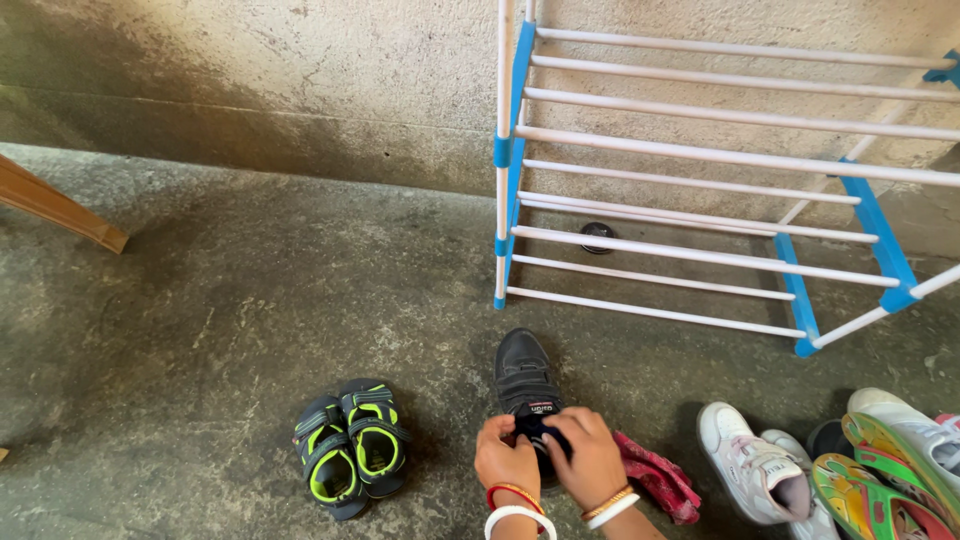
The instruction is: The person wipes a black shoe with a red cloth, cleaning the upper and sole. They then place the shoe on a shoe rack and proceed to wipe a pair of black flip-flops with the same cloth.
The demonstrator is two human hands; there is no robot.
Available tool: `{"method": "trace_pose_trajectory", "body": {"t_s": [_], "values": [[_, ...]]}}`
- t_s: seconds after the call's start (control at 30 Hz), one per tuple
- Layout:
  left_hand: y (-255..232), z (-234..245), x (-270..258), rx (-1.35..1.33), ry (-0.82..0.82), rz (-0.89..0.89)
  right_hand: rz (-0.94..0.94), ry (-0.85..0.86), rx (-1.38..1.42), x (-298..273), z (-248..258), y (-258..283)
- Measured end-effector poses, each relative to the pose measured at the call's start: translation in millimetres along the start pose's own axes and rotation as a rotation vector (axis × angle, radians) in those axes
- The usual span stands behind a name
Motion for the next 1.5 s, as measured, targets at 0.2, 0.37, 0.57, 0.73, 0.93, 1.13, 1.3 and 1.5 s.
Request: {"method": "trace_pose_trajectory", "body": {"t_s": [0.2,0.37,0.57,0.73,0.93,1.13,1.3,1.5], "values": [[-8.0,13.2,-5.7,0.123,0.045,-0.065,0.117,0.319,-0.053,-5.7,1.4,5.9],[21.9,-0.8,10.7,0.143,0.062,-0.028,0.032,0.103,-0.001,-19.6,-9.8,-7.3],[35.4,-16.3,21.0,0.282,0.298,0.129,-0.597,0.043,0.214,-27.7,-22.4,-77.6],[32.0,-22.3,21.9,0.457,0.329,-0.021,-0.883,0.364,0.248,-44.8,-38.5,-99.0],[-12.4,-8.3,1.5,0.450,0.381,-0.092,-0.945,0.474,0.127,-15.3,6.0,-91.9],[-112.1,19.7,-33.7,0.390,0.408,-0.271,-0.799,0.530,0.160,48.2,85.8,-60.6],[-212.3,69.3,-74.0,0.300,0.431,-0.463,-0.769,0.498,0.131,104.0,178.1,20.5],[-313.9,136.5,-126.6,0.099,0.439,-0.624,-0.705,0.344,0.138,152.5,270.4,113.8]]}}
Point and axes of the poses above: each hand's wrist, its own x-axis towards the middle knuckle, its own z-axis out of the back of the hand, y = z × x, the point moved 3 cm from there along x, towards the middle knuckle, and after that the axes turned 7 degrees about -y, right-handed, at the moved point
